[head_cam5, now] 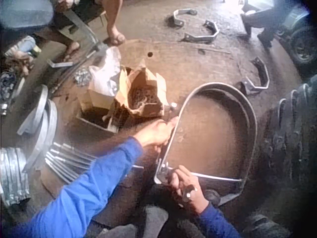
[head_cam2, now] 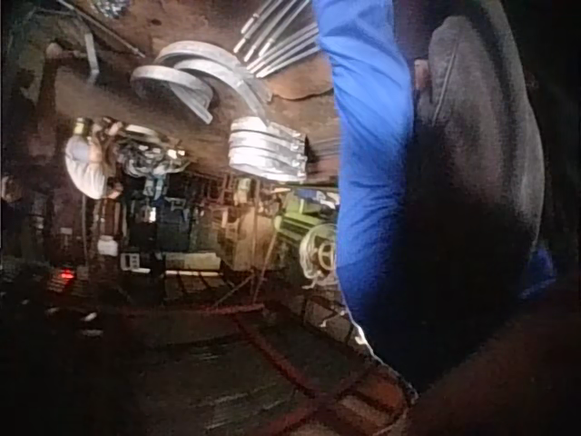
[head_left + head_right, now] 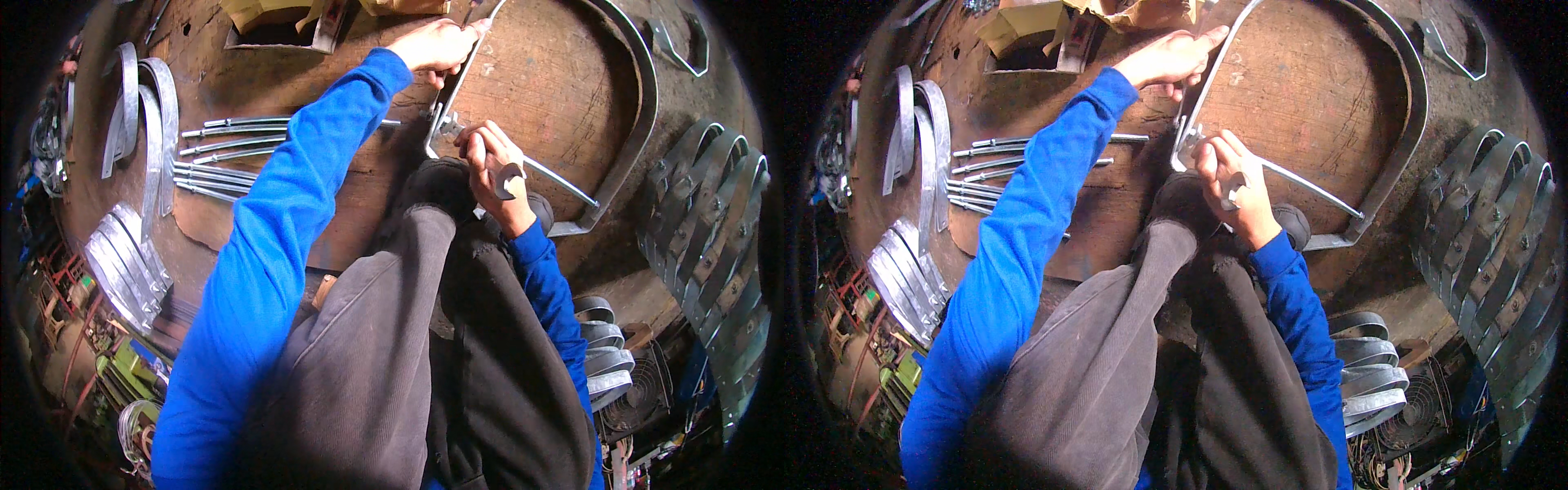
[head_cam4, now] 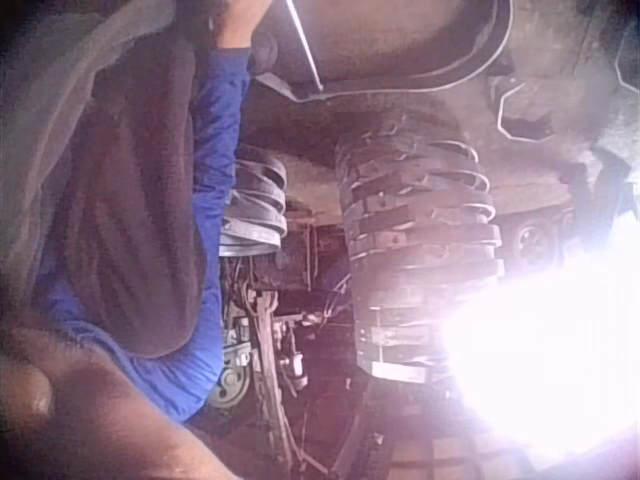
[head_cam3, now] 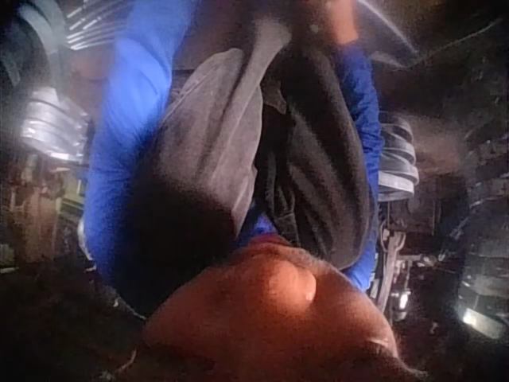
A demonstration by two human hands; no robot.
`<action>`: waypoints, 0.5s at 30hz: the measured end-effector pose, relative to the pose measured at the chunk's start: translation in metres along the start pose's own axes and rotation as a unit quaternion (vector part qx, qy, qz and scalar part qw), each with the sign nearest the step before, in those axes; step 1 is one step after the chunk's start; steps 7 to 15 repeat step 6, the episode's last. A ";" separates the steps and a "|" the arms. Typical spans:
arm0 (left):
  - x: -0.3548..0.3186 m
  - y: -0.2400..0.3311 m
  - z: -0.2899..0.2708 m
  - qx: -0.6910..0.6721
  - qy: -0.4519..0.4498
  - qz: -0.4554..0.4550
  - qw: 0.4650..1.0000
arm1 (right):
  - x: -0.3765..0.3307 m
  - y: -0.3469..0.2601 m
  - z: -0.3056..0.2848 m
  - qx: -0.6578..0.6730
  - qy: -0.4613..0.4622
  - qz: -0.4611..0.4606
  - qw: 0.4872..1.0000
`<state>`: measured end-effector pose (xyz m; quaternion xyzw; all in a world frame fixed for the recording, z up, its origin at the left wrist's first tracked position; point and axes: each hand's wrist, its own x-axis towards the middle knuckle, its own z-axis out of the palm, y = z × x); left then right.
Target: The person assembles a metal frame by connecting curved metal pieces with bolts and nuts. Using two wrenches, the person tightens the fasteners to secure the frame structure on the workshop floor.
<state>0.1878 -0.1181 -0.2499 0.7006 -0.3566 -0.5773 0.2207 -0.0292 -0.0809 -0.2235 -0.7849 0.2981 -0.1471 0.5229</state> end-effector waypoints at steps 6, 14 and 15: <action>0.014 -0.005 0.013 0.047 0.052 -0.023 0.997 | 0.000 0.002 -0.001 -0.005 -0.011 0.006 1.000; 0.014 -0.005 0.013 0.047 0.052 -0.023 0.997 | 0.000 0.002 -0.001 -0.005 -0.011 0.006 1.000; 0.014 -0.005 0.013 0.047 0.052 -0.023 0.997 | 0.000 0.002 -0.001 -0.005 -0.011 0.006 1.000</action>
